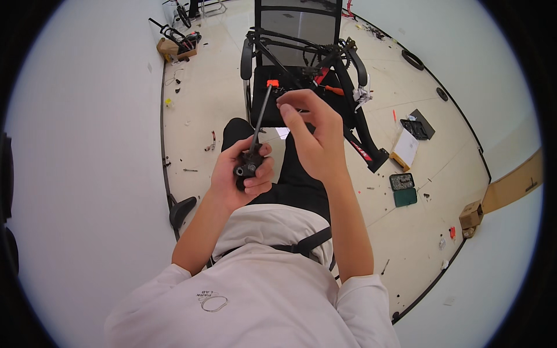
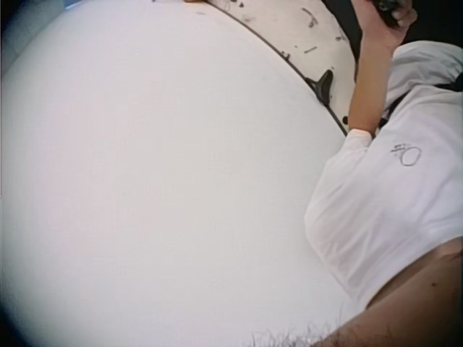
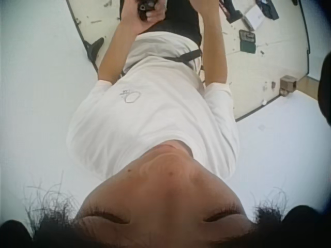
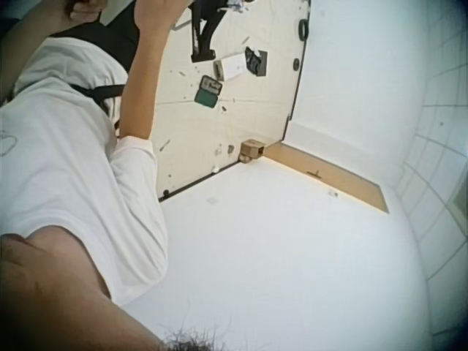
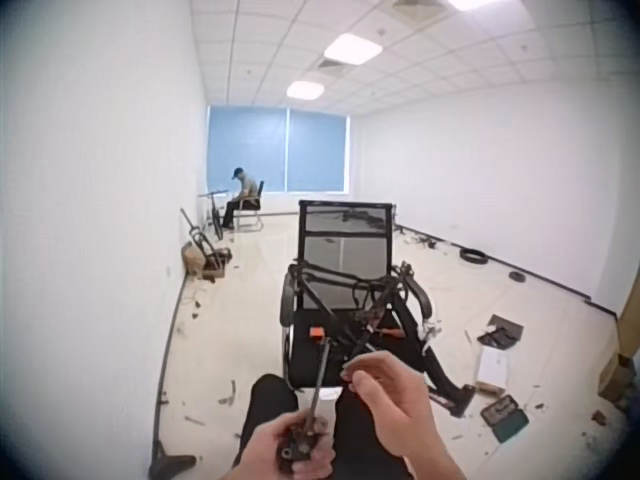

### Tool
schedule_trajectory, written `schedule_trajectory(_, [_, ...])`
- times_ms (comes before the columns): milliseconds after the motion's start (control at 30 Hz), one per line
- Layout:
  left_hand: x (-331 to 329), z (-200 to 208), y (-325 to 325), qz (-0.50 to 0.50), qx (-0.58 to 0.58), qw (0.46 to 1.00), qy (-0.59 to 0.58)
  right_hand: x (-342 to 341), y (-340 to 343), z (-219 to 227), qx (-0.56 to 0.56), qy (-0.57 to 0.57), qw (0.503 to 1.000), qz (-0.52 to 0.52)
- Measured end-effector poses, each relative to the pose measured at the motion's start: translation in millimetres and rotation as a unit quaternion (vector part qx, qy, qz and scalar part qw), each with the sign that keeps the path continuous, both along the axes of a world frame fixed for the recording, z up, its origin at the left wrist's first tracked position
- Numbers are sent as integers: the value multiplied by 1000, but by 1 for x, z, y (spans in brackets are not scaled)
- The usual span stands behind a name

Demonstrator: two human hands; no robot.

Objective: The person assembles a small mechanical component using a screwdriver and small parts. They insert a screw, tighten it, and repeatedly adjust the assembly while seated.

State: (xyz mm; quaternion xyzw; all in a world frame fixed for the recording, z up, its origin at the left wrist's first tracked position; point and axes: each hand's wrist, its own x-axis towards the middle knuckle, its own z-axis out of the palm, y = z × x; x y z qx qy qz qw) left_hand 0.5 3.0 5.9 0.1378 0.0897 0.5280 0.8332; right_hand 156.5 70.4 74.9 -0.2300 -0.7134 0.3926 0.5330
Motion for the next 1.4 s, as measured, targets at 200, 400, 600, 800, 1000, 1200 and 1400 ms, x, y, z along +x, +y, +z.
schedule_trajectory(200, [5,6,-5,-2,-8,1000,20,2,-4,7,192,-133,972,6])
schedule_trajectory(400, [7,12,-11,47,-14,996,77,13,-2,4,237,-174,956,-16])
schedule_trajectory(600, [9,21,-17,90,0,996,29,36,-37,-4,178,-175,968,-18])
schedule_trajectory(800, [17,21,-21,102,57,988,103,22,-53,-27,167,-115,979,13])
schedule_trajectory(1000, [24,24,-24,141,-7,979,150,18,-53,-35,141,-112,983,13])
schedule_trajectory(1200, [23,22,-28,110,-2,984,144,20,-55,-41,69,-113,990,50])
schedule_trajectory(1400, [29,20,-27,152,27,977,147,15,-55,-51,105,-71,992,22])
